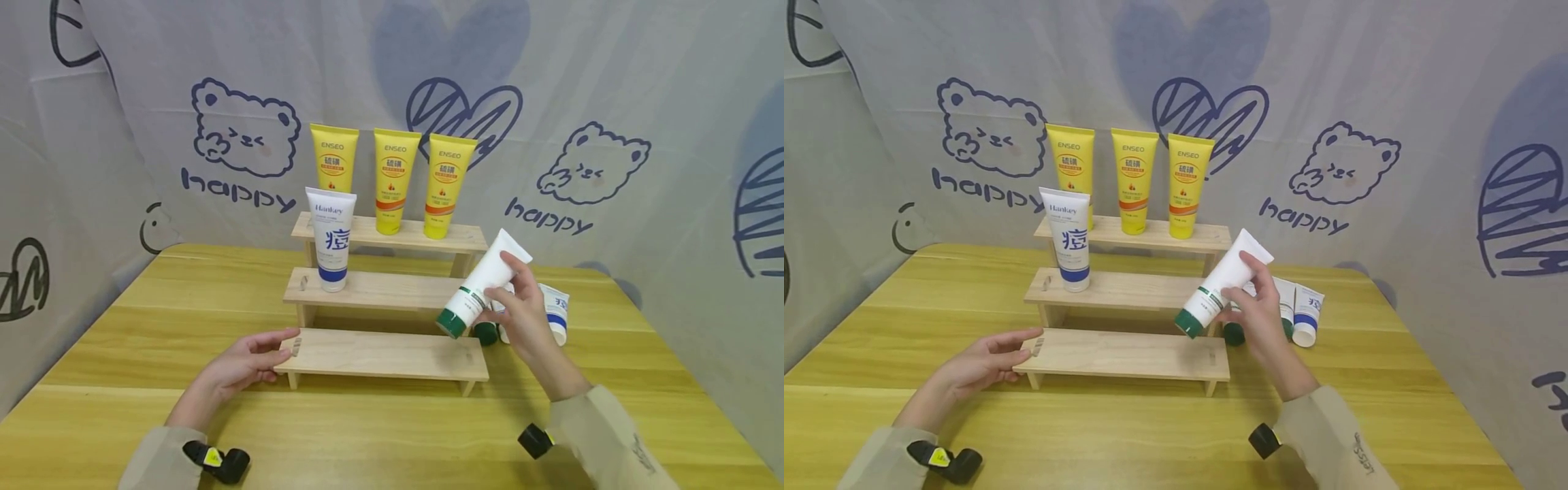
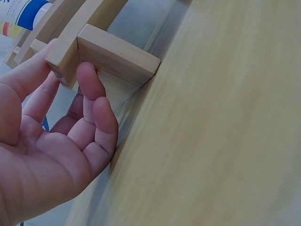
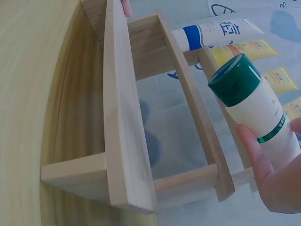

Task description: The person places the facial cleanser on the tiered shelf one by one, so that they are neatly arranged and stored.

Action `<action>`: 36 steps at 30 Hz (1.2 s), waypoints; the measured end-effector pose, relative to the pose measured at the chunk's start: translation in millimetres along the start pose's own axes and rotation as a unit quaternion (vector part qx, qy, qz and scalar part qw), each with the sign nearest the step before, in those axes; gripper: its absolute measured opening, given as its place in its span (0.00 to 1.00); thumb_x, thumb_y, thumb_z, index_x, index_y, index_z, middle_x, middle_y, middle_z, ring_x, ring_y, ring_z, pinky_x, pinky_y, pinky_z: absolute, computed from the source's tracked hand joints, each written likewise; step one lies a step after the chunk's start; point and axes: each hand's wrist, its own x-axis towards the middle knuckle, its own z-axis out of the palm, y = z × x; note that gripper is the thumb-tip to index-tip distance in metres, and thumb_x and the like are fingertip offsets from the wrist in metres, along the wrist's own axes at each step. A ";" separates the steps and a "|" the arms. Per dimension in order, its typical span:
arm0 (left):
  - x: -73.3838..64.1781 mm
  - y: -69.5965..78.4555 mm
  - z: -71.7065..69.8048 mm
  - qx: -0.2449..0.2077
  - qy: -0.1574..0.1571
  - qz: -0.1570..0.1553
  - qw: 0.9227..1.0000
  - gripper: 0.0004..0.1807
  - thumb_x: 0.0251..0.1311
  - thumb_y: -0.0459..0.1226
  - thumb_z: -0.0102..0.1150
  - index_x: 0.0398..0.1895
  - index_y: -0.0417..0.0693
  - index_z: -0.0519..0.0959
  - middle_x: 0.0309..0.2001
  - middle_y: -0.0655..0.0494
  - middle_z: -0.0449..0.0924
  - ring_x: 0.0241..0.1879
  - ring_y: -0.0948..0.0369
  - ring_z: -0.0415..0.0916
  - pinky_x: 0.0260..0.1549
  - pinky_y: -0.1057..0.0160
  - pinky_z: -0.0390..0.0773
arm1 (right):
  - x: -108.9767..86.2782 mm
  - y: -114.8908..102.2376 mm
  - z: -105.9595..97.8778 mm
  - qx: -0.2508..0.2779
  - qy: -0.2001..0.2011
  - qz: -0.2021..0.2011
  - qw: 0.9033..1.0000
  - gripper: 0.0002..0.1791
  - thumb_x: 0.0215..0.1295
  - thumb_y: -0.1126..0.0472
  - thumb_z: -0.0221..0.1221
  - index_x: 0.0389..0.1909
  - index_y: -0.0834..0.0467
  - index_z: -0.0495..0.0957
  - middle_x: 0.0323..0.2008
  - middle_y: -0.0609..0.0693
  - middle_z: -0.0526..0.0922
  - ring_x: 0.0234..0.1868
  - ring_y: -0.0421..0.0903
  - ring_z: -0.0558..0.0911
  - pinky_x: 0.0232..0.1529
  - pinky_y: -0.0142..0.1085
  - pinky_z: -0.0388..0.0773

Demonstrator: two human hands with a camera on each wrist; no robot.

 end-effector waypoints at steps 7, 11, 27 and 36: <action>-0.7 1.3 0.2 0.004 0.000 -0.001 1.000 0.21 0.59 0.37 0.55 0.57 0.51 0.71 0.50 0.53 0.64 0.33 0.62 0.68 0.31 0.64 0.74 | 7.9 3.4 15.3 -0.008 -0.013 -0.050 0.999 0.36 0.55 0.80 0.47 0.65 0.56 0.53 0.57 0.54 0.56 0.48 0.53 0.70 0.30 0.40 0.78; -0.3 1.0 -0.1 0.002 -0.002 -0.001 1.000 0.21 0.59 0.37 0.55 0.57 0.51 0.71 0.48 0.54 0.65 0.32 0.63 0.68 0.31 0.64 0.74 | 12.4 5.2 23.7 -0.003 -0.021 -0.076 0.997 0.36 0.55 0.81 0.48 0.64 0.56 0.54 0.55 0.53 0.57 0.46 0.52 0.73 0.32 0.41 0.78; 0.3 0.5 -0.7 0.002 -0.007 0.001 1.000 0.20 0.59 0.37 0.55 0.56 0.53 0.72 0.46 0.54 0.65 0.32 0.63 0.67 0.31 0.64 0.74 | 30.9 13.5 58.3 -0.032 -0.034 -0.162 0.986 0.33 0.54 0.79 0.55 0.61 0.58 0.59 0.57 0.51 0.59 0.49 0.53 0.72 0.33 0.41 0.78; -0.1 0.0 -0.9 0.008 -0.006 0.003 1.000 0.20 0.59 0.37 0.55 0.57 0.52 0.72 0.48 0.54 0.65 0.33 0.62 0.67 0.31 0.64 0.74 | 39.1 16.1 76.6 -0.079 -0.061 -0.220 0.970 0.31 0.54 0.77 0.56 0.60 0.62 0.61 0.58 0.52 0.59 0.49 0.52 0.72 0.34 0.39 0.78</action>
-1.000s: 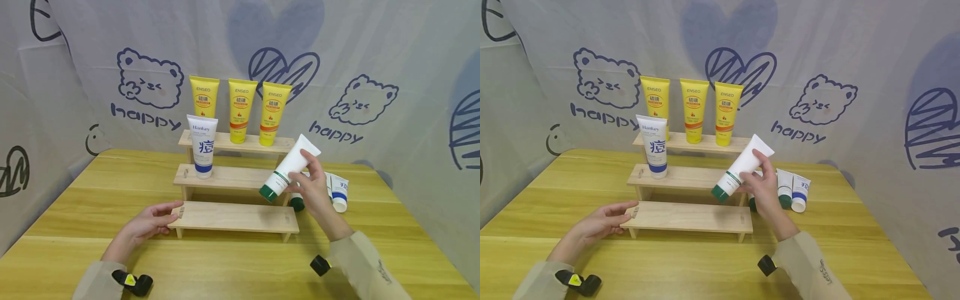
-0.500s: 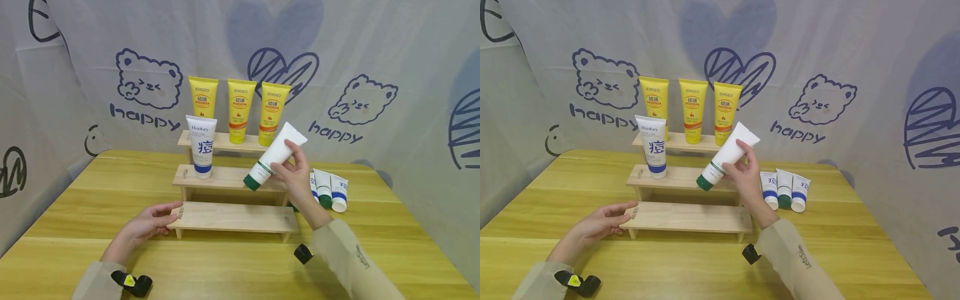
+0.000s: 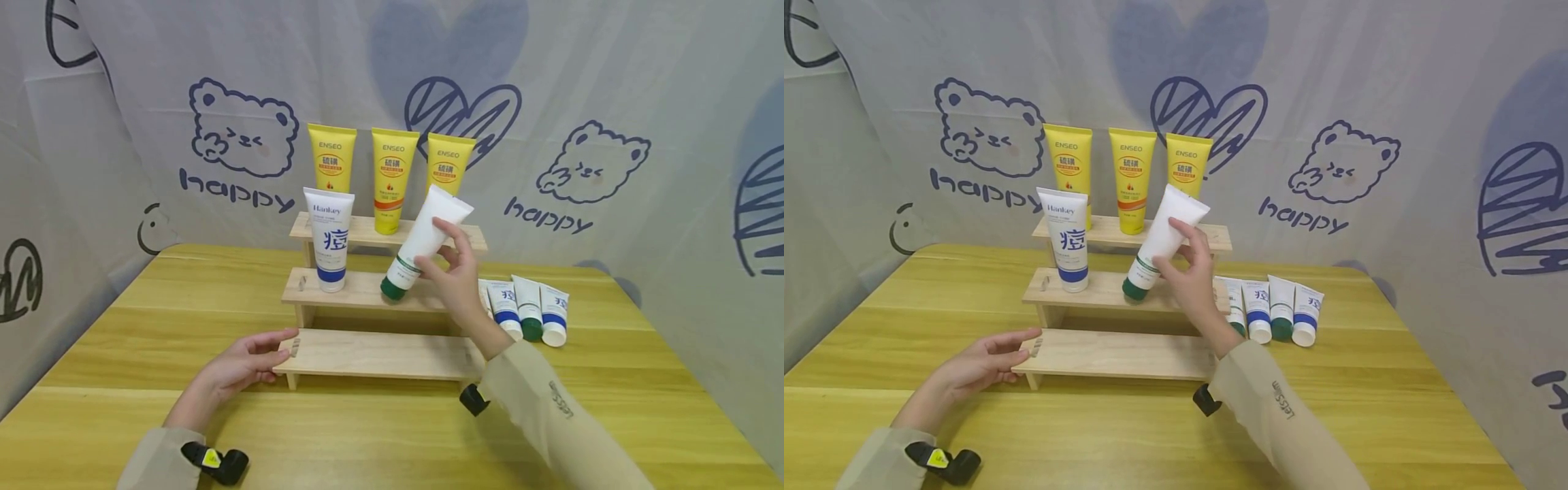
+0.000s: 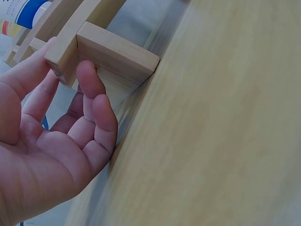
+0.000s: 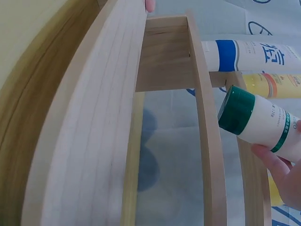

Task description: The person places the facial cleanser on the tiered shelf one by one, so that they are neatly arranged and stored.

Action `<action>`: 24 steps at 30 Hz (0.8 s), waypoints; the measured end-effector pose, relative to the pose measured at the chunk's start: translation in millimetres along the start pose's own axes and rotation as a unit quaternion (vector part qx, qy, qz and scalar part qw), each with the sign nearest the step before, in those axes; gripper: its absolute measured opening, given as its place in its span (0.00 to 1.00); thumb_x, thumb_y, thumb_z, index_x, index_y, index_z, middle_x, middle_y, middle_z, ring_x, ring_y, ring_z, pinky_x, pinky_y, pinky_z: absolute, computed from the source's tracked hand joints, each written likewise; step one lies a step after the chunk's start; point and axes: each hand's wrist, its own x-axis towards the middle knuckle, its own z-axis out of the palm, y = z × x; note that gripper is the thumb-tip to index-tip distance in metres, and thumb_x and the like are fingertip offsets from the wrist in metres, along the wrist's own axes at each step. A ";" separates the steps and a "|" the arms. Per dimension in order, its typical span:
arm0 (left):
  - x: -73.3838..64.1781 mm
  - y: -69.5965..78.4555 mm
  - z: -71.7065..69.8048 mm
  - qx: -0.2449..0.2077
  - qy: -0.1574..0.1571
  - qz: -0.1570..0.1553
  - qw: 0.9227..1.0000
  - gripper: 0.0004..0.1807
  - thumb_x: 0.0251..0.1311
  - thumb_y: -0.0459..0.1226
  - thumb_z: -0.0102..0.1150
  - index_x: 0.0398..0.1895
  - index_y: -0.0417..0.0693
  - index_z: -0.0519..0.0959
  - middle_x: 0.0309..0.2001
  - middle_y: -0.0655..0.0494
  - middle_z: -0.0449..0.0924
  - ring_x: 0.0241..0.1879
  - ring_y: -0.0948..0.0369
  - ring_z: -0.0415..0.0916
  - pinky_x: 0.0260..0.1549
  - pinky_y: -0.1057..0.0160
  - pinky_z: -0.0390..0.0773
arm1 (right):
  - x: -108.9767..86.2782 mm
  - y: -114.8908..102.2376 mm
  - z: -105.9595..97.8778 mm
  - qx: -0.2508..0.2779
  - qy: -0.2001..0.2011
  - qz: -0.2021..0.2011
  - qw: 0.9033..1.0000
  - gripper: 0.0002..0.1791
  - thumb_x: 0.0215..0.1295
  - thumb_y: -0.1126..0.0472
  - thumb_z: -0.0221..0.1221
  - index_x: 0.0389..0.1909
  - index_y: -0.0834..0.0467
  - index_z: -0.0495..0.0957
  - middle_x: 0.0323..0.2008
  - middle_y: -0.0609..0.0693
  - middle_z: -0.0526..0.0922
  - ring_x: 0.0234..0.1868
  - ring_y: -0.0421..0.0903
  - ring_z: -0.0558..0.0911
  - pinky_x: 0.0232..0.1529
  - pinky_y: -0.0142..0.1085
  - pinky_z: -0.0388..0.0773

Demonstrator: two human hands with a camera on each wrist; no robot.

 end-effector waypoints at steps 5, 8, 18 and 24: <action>0.0 -0.4 0.0 0.002 -0.001 0.000 1.000 0.20 0.60 0.37 0.54 0.57 0.54 0.72 0.47 0.53 0.65 0.34 0.62 0.67 0.32 0.64 0.73 | 5.3 1.1 8.5 -0.048 -0.019 -0.050 0.997 0.29 0.54 0.76 0.57 0.58 0.64 0.63 0.57 0.56 0.60 0.47 0.53 0.72 0.40 0.41 0.75; -0.1 0.1 0.4 0.002 -0.001 -0.001 1.000 0.20 0.60 0.37 0.54 0.57 0.54 0.72 0.47 0.54 0.66 0.34 0.62 0.67 0.32 0.64 0.73 | 9.0 3.2 13.0 -0.074 -0.029 -0.092 0.993 0.27 0.53 0.76 0.58 0.56 0.66 0.65 0.55 0.60 0.61 0.44 0.54 0.73 0.37 0.42 0.76; 0.4 0.2 -0.2 0.002 -0.007 0.002 1.000 0.20 0.60 0.36 0.54 0.57 0.53 0.72 0.46 0.53 0.65 0.34 0.62 0.67 0.32 0.63 0.74 | 12.3 8.2 23.7 -0.116 -0.065 -0.132 0.982 0.26 0.51 0.78 0.58 0.53 0.66 0.69 0.56 0.61 0.62 0.44 0.54 0.70 0.29 0.40 0.78; 0.2 0.0 -0.6 0.002 -0.006 0.002 1.000 0.20 0.60 0.36 0.54 0.57 0.54 0.72 0.45 0.53 0.65 0.33 0.62 0.67 0.32 0.64 0.74 | 13.3 6.1 27.2 -0.134 -0.089 -0.138 0.977 0.25 0.51 0.78 0.58 0.53 0.66 0.69 0.57 0.61 0.61 0.46 0.54 0.70 0.32 0.40 0.78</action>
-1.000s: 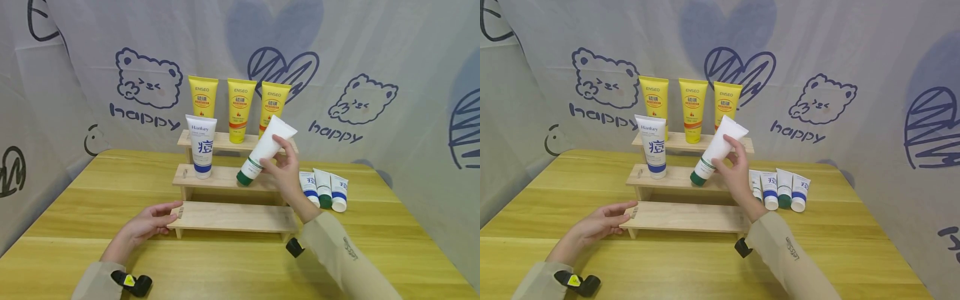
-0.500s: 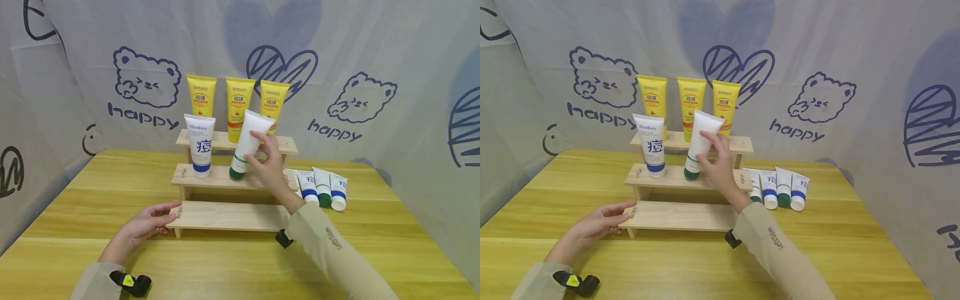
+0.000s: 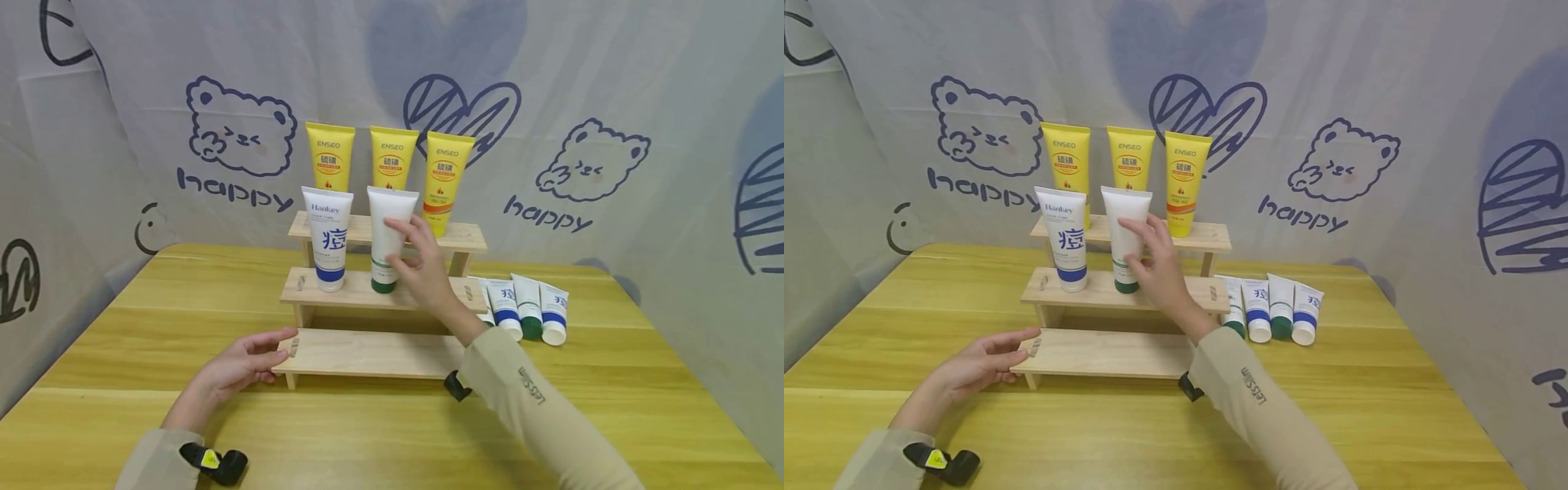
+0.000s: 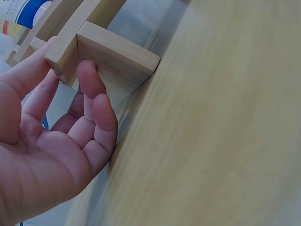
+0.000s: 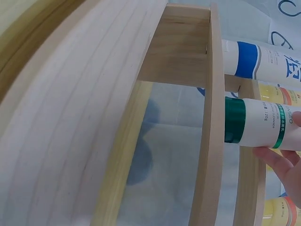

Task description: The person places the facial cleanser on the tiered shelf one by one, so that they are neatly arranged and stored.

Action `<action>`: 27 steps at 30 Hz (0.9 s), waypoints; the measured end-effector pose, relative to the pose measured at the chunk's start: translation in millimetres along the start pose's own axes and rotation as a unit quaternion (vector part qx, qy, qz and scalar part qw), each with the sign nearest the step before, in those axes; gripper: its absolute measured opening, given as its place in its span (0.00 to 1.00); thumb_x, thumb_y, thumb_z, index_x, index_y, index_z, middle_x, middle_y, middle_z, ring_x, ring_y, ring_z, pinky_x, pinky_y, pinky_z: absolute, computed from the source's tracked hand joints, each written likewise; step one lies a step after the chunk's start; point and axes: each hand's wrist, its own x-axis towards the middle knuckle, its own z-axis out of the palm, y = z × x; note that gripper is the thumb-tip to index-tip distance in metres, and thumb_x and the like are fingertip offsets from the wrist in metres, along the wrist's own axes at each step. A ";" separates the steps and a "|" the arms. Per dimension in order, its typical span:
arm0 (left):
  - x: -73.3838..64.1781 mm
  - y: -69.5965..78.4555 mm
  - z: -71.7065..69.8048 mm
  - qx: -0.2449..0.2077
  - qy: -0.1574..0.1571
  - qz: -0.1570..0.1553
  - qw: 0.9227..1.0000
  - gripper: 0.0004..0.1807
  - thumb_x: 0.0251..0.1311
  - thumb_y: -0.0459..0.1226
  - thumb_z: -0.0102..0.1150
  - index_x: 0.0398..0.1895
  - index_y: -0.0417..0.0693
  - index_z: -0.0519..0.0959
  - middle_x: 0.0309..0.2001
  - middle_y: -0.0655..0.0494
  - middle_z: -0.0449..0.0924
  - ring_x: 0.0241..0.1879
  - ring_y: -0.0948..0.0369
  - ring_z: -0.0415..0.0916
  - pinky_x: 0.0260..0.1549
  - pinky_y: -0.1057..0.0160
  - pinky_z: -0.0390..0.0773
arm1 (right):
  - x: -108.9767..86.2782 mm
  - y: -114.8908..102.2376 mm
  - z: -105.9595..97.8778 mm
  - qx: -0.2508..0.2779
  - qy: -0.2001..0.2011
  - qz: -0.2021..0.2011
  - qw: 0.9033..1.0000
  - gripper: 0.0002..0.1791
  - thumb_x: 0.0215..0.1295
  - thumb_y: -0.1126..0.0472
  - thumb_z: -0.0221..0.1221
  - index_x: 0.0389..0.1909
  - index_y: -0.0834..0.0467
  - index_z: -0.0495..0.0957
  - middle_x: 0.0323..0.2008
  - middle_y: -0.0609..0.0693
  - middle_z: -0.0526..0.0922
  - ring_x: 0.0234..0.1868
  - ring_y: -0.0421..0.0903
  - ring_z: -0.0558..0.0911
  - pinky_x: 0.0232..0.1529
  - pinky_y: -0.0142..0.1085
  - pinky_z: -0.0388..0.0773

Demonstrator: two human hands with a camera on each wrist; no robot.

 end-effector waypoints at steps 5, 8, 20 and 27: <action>0.4 0.3 0.1 -0.001 0.001 -0.002 1.000 0.19 0.60 0.36 0.53 0.56 0.55 0.72 0.43 0.53 0.66 0.32 0.62 0.67 0.31 0.64 0.74 | -0.3 -0.2 -0.8 -0.011 -0.010 -0.003 1.000 0.25 0.52 0.78 0.57 0.54 0.66 0.68 0.56 0.62 0.62 0.47 0.55 0.70 0.33 0.38 0.77; 0.6 -0.1 -0.3 -0.001 0.000 -0.002 1.000 0.19 0.60 0.36 0.53 0.56 0.55 0.73 0.43 0.53 0.66 0.32 0.62 0.67 0.31 0.64 0.74 | -1.7 0.6 -1.8 -0.011 -0.012 -0.004 1.000 0.25 0.52 0.78 0.57 0.54 0.66 0.68 0.55 0.63 0.63 0.47 0.55 0.71 0.34 0.40 0.77; 1.1 -1.0 -0.2 0.001 -0.001 0.002 1.000 0.20 0.60 0.37 0.54 0.56 0.55 0.73 0.45 0.53 0.66 0.33 0.62 0.67 0.32 0.64 0.74 | -18.5 -2.5 -12.7 -0.002 -0.002 -0.005 1.000 0.25 0.49 0.80 0.58 0.52 0.70 0.69 0.55 0.65 0.63 0.50 0.60 0.70 0.39 0.47 0.75; 0.4 -0.9 0.2 -0.003 -0.001 0.002 1.000 0.20 0.59 0.36 0.54 0.57 0.54 0.72 0.44 0.53 0.67 0.33 0.63 0.67 0.32 0.64 0.74 | -27.3 -26.0 -23.3 -0.007 -0.001 -0.012 1.000 0.24 0.47 0.84 0.57 0.48 0.78 0.66 0.45 0.71 0.70 0.46 0.63 0.71 0.41 0.51 0.73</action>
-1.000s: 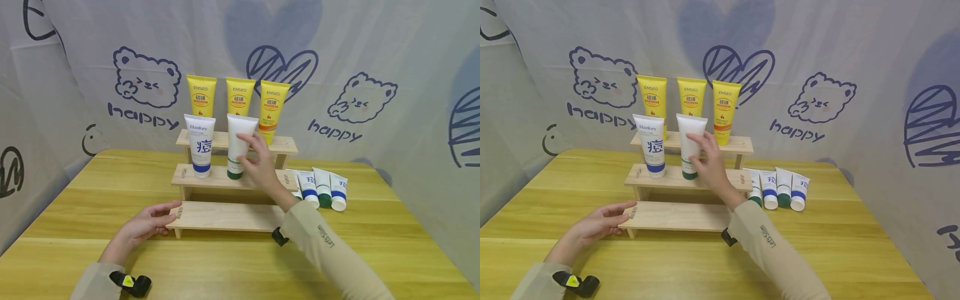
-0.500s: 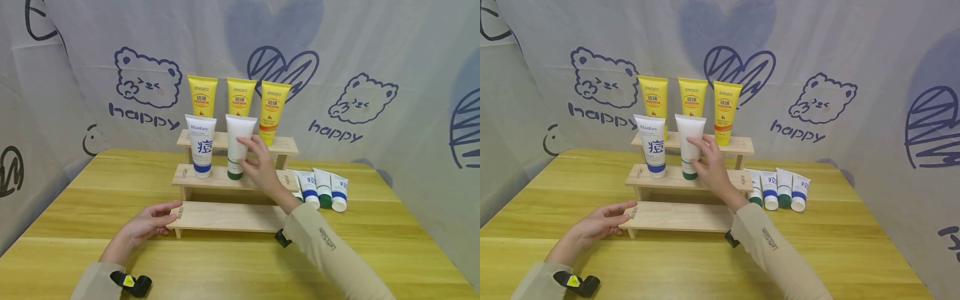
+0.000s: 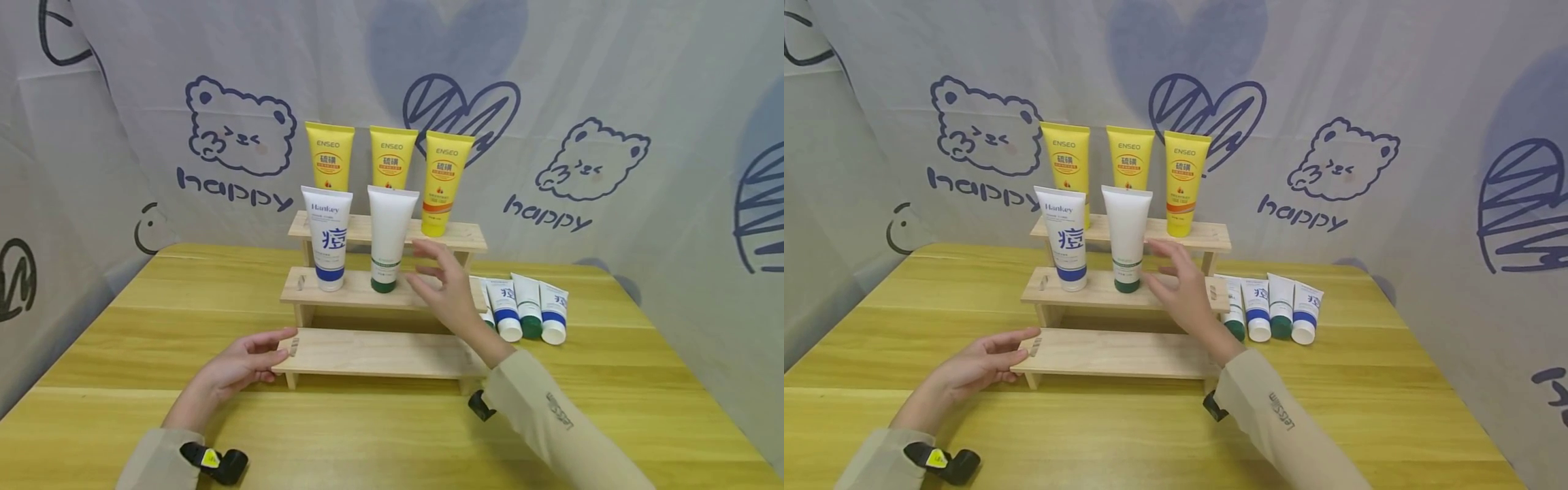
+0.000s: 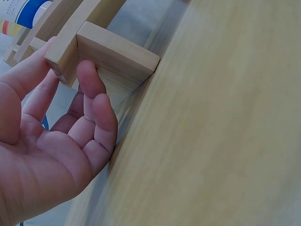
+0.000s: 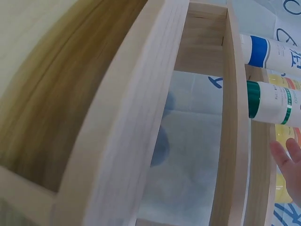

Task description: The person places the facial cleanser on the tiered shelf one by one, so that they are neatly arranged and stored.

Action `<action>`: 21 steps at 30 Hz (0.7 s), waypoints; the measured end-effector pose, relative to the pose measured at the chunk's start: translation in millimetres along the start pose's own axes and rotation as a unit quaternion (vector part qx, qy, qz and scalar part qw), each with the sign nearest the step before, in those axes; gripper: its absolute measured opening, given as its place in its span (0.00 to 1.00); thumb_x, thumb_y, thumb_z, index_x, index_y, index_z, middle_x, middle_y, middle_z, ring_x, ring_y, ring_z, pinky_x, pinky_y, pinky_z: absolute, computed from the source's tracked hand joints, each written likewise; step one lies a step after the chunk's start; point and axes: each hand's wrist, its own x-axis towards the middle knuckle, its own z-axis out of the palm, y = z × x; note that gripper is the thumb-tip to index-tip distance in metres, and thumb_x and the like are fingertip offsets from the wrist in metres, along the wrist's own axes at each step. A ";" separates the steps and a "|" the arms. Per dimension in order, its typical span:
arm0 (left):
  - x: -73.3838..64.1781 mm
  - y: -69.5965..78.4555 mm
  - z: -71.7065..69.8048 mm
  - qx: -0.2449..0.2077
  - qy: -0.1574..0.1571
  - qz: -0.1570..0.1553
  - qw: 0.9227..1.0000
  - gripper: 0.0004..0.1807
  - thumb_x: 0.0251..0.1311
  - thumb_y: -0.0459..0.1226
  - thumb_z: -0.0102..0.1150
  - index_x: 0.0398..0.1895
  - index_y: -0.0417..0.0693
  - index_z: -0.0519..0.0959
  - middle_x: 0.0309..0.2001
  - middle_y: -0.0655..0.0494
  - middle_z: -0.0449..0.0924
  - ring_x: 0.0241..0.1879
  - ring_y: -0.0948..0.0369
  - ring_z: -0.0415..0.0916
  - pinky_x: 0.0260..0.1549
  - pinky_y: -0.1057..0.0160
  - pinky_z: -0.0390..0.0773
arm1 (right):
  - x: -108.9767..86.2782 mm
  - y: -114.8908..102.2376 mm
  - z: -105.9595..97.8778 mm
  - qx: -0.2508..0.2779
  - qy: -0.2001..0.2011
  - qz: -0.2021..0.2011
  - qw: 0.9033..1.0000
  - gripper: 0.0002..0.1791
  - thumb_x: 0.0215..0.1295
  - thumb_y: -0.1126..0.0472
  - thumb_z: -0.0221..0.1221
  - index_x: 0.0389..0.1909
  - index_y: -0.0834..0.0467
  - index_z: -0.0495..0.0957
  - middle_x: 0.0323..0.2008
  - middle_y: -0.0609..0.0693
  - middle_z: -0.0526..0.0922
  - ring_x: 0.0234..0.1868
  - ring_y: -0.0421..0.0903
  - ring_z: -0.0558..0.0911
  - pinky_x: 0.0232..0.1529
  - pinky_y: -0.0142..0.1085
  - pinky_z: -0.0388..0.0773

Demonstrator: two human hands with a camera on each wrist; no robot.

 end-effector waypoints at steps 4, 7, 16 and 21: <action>-0.4 -0.7 -0.2 -0.002 -0.001 0.000 1.000 0.20 0.60 0.36 0.54 0.57 0.54 0.72 0.44 0.54 0.67 0.33 0.63 0.67 0.32 0.64 0.74 | -6.4 1.0 -5.4 -0.005 -0.002 0.005 1.000 0.21 0.47 0.84 0.57 0.45 0.79 0.67 0.42 0.70 0.72 0.45 0.63 0.72 0.41 0.51 0.73; -0.6 -1.3 -0.3 -0.001 -0.001 0.002 1.000 0.20 0.60 0.36 0.54 0.56 0.55 0.72 0.45 0.54 0.66 0.33 0.63 0.67 0.32 0.64 0.74 | -12.6 8.0 -9.3 0.000 0.000 0.015 1.000 0.19 0.48 0.82 0.57 0.43 0.77 0.69 0.42 0.68 0.74 0.45 0.62 0.73 0.41 0.50 0.73; -0.3 -1.5 0.5 -0.003 -0.001 0.007 1.000 0.19 0.59 0.36 0.55 0.55 0.57 0.74 0.45 0.54 0.66 0.33 0.63 0.67 0.32 0.63 0.73 | -32.3 22.0 -22.7 0.031 0.009 0.061 0.998 0.14 0.51 0.78 0.58 0.41 0.72 0.72 0.40 0.64 0.76 0.42 0.55 0.75 0.40 0.42 0.75; -0.3 -0.9 0.3 0.000 -0.001 0.005 1.000 0.20 0.59 0.36 0.54 0.56 0.56 0.73 0.46 0.54 0.66 0.34 0.63 0.67 0.32 0.63 0.73 | -41.6 19.1 -31.4 0.036 0.007 0.105 0.994 0.12 0.53 0.78 0.57 0.40 0.71 0.73 0.40 0.66 0.75 0.40 0.56 0.75 0.39 0.33 0.75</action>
